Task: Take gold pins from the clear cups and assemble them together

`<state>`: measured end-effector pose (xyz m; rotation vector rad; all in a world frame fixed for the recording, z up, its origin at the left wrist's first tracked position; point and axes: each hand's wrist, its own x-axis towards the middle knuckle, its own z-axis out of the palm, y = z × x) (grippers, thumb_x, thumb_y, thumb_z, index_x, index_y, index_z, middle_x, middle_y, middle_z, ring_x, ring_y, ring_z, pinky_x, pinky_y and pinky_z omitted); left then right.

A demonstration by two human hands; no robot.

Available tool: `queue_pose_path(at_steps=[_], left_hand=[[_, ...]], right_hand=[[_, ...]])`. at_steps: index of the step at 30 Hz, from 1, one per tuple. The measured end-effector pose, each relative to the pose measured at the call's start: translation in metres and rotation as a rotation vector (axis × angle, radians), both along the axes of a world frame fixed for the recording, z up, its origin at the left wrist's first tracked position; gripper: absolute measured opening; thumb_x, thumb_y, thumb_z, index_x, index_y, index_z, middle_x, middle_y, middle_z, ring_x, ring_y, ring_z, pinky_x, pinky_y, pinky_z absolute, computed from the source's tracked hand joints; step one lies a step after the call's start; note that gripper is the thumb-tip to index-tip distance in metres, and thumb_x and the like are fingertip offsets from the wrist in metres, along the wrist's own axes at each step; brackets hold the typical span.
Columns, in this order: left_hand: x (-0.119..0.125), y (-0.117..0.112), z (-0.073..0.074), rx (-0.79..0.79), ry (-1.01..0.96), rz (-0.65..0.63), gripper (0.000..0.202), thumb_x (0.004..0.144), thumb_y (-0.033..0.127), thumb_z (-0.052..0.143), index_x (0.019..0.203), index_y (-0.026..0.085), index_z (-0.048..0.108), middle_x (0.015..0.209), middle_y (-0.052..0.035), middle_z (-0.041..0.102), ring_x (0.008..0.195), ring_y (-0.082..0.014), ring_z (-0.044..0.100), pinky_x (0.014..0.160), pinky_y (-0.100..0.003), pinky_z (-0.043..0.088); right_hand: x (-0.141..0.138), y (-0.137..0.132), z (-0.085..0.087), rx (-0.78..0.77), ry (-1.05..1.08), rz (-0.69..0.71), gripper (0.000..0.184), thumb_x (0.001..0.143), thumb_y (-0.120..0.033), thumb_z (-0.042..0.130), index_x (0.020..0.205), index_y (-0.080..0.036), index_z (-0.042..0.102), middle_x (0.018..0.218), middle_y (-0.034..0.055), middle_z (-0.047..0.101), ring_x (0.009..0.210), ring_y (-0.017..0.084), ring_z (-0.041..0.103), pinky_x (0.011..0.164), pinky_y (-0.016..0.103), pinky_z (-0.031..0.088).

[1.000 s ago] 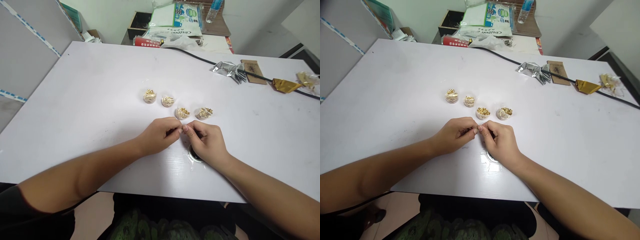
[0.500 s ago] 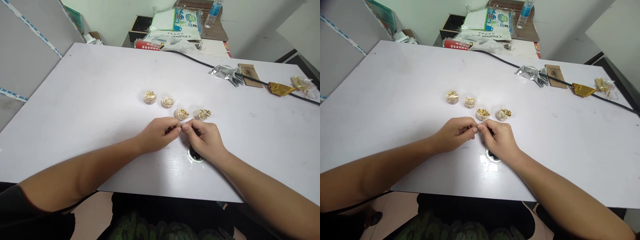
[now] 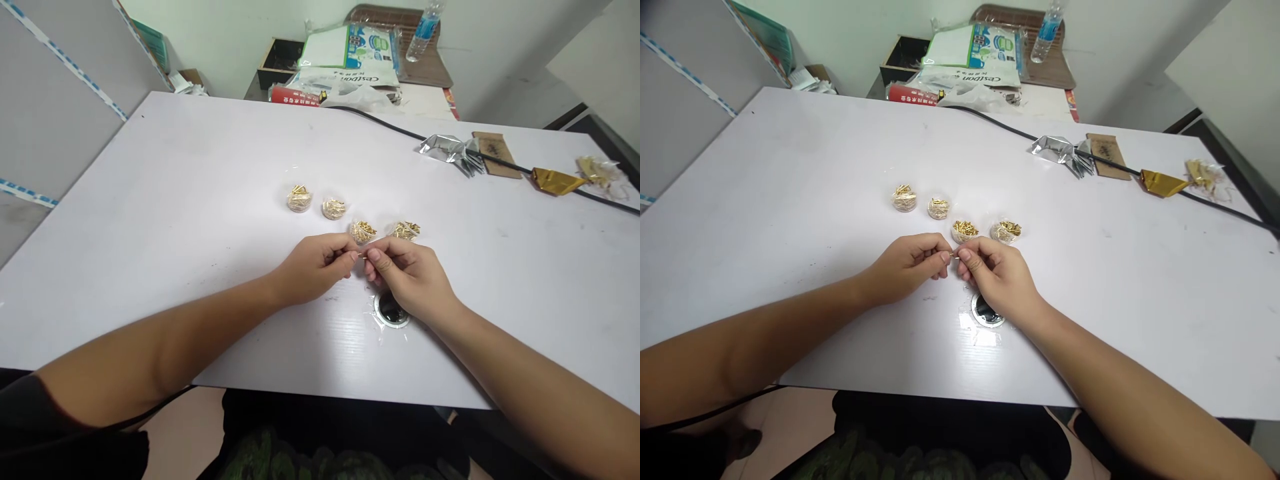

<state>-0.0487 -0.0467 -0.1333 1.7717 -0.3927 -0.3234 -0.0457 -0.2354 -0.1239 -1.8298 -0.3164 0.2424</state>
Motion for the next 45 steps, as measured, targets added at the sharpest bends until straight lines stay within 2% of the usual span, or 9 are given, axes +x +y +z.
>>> queue_pose_path(at_steps=[4,10,18,25,29,35,41,45], left_hand=[[0.001,0.0,-0.001,-0.1,0.021,-0.024,0.019,0.093,0.024,0.048,0.079,0.013,0.057,0.072,0.0001,0.06,0.068,-0.0074,0.056,0.065,-0.021,0.047],[0.001,-0.001,-0.002,-0.192,0.014,-0.075,0.02,0.095,0.023,0.046,0.079,0.012,0.052,0.074,-0.0015,0.06,0.068,-0.0075,0.055,0.065,-0.021,0.047],[0.001,0.001,-0.001,-0.283,0.01,-0.213,0.022,0.096,0.022,0.044,0.078,0.012,0.052,0.078,-0.0055,0.062,0.076,-0.011,0.058,0.07,-0.025,0.048],[0.001,-0.001,0.0,-0.356,0.036,-0.244,0.018,0.094,0.017,0.048,0.078,0.012,0.056,0.08,-0.0055,0.064,0.079,-0.0114,0.063,0.074,-0.024,0.052],[0.002,-0.001,0.0,-0.358,0.04,-0.231,0.017,0.092,0.017,0.051,0.079,0.011,0.059,0.079,-0.005,0.065,0.08,-0.0115,0.063,0.078,-0.025,0.052],[0.004,-0.001,0.0,-0.396,0.071,-0.234,0.018,0.093,0.017,0.051,0.078,0.012,0.061,0.08,-0.0046,0.066,0.083,-0.0116,0.064,0.081,-0.025,0.052],[0.004,0.0,0.0,-0.421,0.102,-0.24,0.017,0.092,0.017,0.053,0.078,0.011,0.062,0.081,-0.0054,0.068,0.085,-0.0125,0.066,0.082,-0.026,0.053],[0.004,0.001,0.0,-0.417,0.105,-0.239,0.017,0.092,0.018,0.053,0.079,0.012,0.063,0.083,-0.0063,0.069,0.087,-0.0144,0.067,0.083,-0.029,0.054]], right_hand=[[0.0,-0.001,-0.001,0.121,0.041,0.0,0.024,0.088,-0.038,0.067,0.092,-0.014,0.065,0.07,0.004,0.066,0.06,0.01,0.062,0.056,0.021,0.054],[-0.001,0.003,0.0,0.242,0.129,-0.004,0.027,0.084,-0.039,0.071,0.085,-0.014,0.061,0.067,0.0039,0.067,0.058,0.012,0.065,0.052,0.023,0.056],[-0.008,0.009,0.002,0.14,0.032,-0.007,0.036,0.09,-0.047,0.061,0.075,-0.015,0.053,0.058,0.0015,0.062,0.048,0.01,0.058,0.044,0.021,0.048],[-0.011,0.013,0.002,0.008,-0.147,-0.059,0.046,0.097,-0.046,0.049,0.062,-0.017,0.047,0.052,0.001,0.056,0.045,0.009,0.052,0.042,0.021,0.042],[-0.011,0.016,0.001,0.016,-0.186,-0.066,0.047,0.098,-0.044,0.047,0.06,-0.017,0.044,0.052,0.0004,0.054,0.046,0.008,0.048,0.043,0.021,0.038],[-0.009,0.016,0.001,0.005,-0.211,-0.05,0.05,0.098,-0.049,0.044,0.06,-0.017,0.044,0.05,-0.0004,0.049,0.046,0.008,0.045,0.044,0.023,0.035],[-0.01,0.014,0.001,0.006,-0.259,-0.042,0.046,0.1,-0.043,0.045,0.061,-0.017,0.044,0.051,-0.0014,0.047,0.047,0.008,0.044,0.045,0.022,0.034],[-0.009,0.013,-0.001,0.003,-0.236,-0.041,0.048,0.099,-0.048,0.044,0.062,-0.018,0.043,0.051,-0.0011,0.047,0.047,0.009,0.045,0.045,0.023,0.035]])
